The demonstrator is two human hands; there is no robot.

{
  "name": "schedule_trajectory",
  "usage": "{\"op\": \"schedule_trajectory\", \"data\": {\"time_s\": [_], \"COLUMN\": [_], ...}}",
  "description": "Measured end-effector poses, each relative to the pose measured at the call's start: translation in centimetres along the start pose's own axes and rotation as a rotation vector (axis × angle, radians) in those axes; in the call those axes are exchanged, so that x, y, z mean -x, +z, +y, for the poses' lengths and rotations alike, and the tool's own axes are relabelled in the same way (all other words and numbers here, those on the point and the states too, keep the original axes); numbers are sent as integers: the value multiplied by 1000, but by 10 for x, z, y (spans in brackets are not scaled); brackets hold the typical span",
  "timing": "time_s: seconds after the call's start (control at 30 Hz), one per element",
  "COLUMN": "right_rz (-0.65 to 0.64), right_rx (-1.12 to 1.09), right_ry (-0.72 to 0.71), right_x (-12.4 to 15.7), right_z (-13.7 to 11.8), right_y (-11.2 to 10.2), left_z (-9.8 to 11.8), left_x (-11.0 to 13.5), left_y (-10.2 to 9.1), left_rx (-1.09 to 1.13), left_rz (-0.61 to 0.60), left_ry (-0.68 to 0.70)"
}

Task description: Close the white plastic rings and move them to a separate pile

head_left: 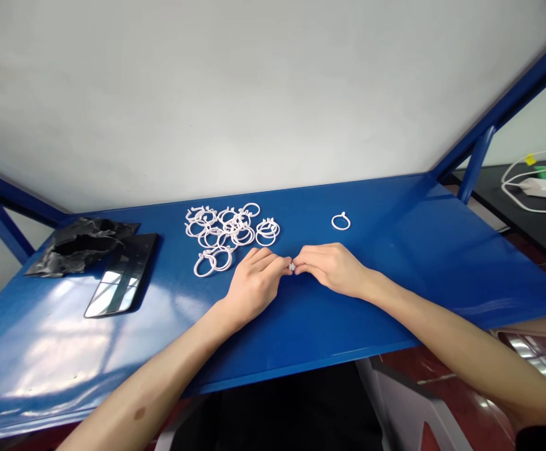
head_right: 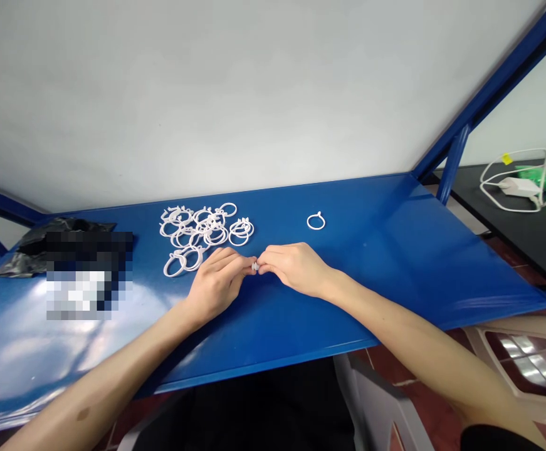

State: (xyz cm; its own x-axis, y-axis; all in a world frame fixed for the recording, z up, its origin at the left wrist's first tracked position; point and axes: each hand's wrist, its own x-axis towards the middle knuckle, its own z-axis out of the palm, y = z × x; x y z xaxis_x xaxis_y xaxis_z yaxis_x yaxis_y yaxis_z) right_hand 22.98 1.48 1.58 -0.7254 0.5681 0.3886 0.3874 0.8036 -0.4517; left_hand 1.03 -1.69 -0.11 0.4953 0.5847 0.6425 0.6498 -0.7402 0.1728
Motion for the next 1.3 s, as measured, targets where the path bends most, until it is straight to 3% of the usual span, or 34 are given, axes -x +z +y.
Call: {"op": "schedule_trajectory", "data": {"time_s": [0.23,0.37,0.47,0.63,0.73,0.87,1.0,1.13,1.3], "right_rz": [-51,-17,-8,88,100,86,185,256,93], "right_rx": [314,353,454,636,615,590,586,362,-87], "right_ry": [-79,-6,147,610,768,835,794,621,320], "right_x": [2,-2,-3,8,15,18,13,4,-5], "right_z": [-5,0,14,53,72,78,69,52,24], "right_y": [4,1,-13,-51,-65,-67,-60,-42,-14], "left_z": [-2,-11,-24,-47,-55,-55,-44,-29,-16], "left_x": [1,-4,-6,-1,2,0,-4,-5,-4], "left_y": [4,5,8,13,12,8,1,-2,0], "left_rx": [-77,-90,-168,-276,-289,-330,-324,-245,-186], "left_rz": [-30,-66,-86,-53,-22,57,119,88,15], "left_ry": [70,-2,-121,-291,-275,-200,-150,-65,14]}}
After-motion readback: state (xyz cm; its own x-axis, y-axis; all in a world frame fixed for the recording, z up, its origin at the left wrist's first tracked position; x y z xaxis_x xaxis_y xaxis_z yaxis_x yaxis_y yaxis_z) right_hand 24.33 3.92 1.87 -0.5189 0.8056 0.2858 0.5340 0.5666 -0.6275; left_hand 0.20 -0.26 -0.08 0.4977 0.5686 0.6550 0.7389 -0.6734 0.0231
